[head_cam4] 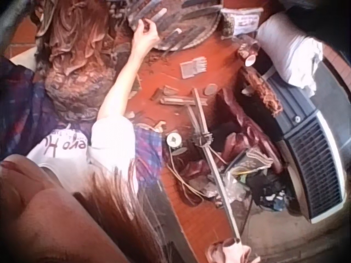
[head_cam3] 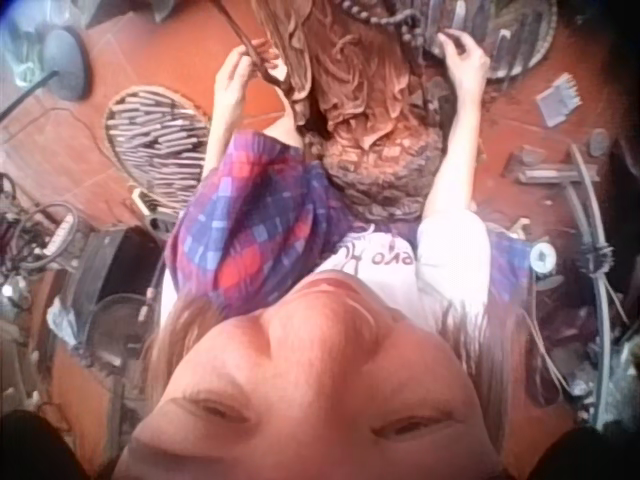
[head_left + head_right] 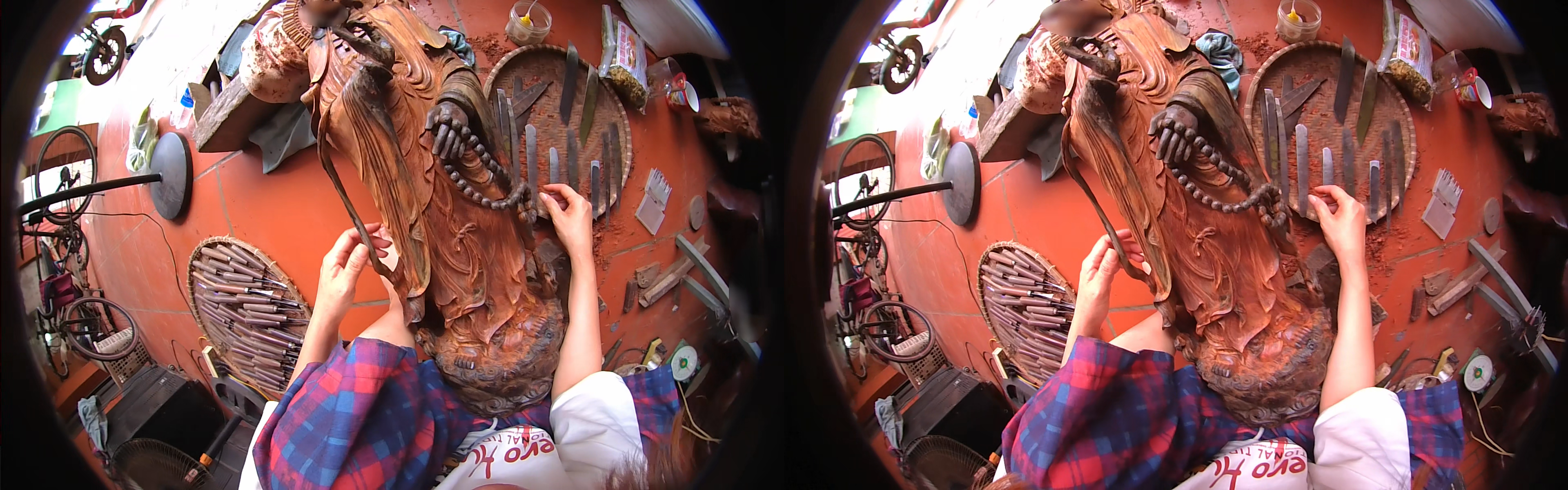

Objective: The person is sitting on the floor and carving a wooden statue of a deity. They use a small chisel to refine the details of the statue's hand and fingers. The person also applies glue to a small wooden piece and attaches it to the statue.

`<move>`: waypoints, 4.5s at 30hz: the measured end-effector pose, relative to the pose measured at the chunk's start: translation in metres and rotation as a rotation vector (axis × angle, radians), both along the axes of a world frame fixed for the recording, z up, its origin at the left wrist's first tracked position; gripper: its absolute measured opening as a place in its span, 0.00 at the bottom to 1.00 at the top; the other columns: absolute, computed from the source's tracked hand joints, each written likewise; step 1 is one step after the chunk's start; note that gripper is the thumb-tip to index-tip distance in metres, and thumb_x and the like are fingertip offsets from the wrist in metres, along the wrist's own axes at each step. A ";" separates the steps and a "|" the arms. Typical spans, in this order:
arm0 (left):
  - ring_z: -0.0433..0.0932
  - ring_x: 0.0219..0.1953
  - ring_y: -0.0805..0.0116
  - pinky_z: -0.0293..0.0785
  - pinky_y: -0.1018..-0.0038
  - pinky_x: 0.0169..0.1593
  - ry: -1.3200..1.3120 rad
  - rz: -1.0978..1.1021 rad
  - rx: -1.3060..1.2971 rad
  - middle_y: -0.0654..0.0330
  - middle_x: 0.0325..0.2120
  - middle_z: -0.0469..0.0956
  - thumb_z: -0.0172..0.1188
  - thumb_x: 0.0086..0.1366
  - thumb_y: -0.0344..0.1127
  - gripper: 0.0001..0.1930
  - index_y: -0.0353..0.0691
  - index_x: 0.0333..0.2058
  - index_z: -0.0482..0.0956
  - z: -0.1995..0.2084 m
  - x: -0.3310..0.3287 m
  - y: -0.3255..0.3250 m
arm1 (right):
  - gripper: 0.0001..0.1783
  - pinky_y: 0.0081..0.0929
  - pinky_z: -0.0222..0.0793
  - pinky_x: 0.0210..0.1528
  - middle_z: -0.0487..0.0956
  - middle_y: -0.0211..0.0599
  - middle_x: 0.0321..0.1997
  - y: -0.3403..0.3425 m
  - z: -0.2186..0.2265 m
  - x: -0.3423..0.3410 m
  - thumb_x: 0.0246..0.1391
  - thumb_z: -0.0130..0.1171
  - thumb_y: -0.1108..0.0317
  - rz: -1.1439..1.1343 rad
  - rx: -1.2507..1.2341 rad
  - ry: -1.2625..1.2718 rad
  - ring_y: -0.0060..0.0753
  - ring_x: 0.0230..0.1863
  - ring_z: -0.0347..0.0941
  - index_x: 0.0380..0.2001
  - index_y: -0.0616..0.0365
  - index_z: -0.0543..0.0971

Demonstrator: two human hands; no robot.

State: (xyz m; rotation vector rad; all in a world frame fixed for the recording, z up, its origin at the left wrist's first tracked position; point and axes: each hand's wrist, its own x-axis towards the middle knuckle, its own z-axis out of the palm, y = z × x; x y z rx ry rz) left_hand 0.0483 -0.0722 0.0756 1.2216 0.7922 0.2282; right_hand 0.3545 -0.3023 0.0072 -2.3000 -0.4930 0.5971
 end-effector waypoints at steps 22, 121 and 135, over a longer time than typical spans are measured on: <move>0.78 0.52 0.67 0.72 0.69 0.58 0.086 -0.167 0.048 0.56 0.46 0.81 0.59 0.70 0.32 0.13 0.32 0.50 0.80 0.023 -0.002 0.017 | 0.12 0.16 0.73 0.37 0.82 0.27 0.34 -0.009 0.014 0.067 0.59 0.65 0.70 -0.108 0.154 0.017 0.13 0.32 0.74 0.45 0.63 0.83; 0.78 0.52 0.67 0.71 0.68 0.59 0.030 -0.141 -0.038 0.56 0.46 0.81 0.55 0.72 0.29 0.12 0.32 0.51 0.78 0.015 -0.004 0.011 | 0.30 0.23 0.77 0.39 0.82 0.43 0.42 0.058 0.156 -0.064 0.51 0.74 0.61 0.187 0.868 0.824 0.29 0.37 0.82 0.47 0.60 0.66; 0.78 0.51 0.67 0.72 0.69 0.58 0.028 -0.142 0.001 0.56 0.45 0.82 0.55 0.72 0.30 0.12 0.33 0.51 0.78 0.016 -0.002 0.009 | 0.39 0.13 0.61 0.25 0.72 0.29 0.33 0.035 0.124 -0.048 0.46 0.75 0.44 -0.258 1.146 0.549 0.15 0.25 0.66 0.47 0.58 0.65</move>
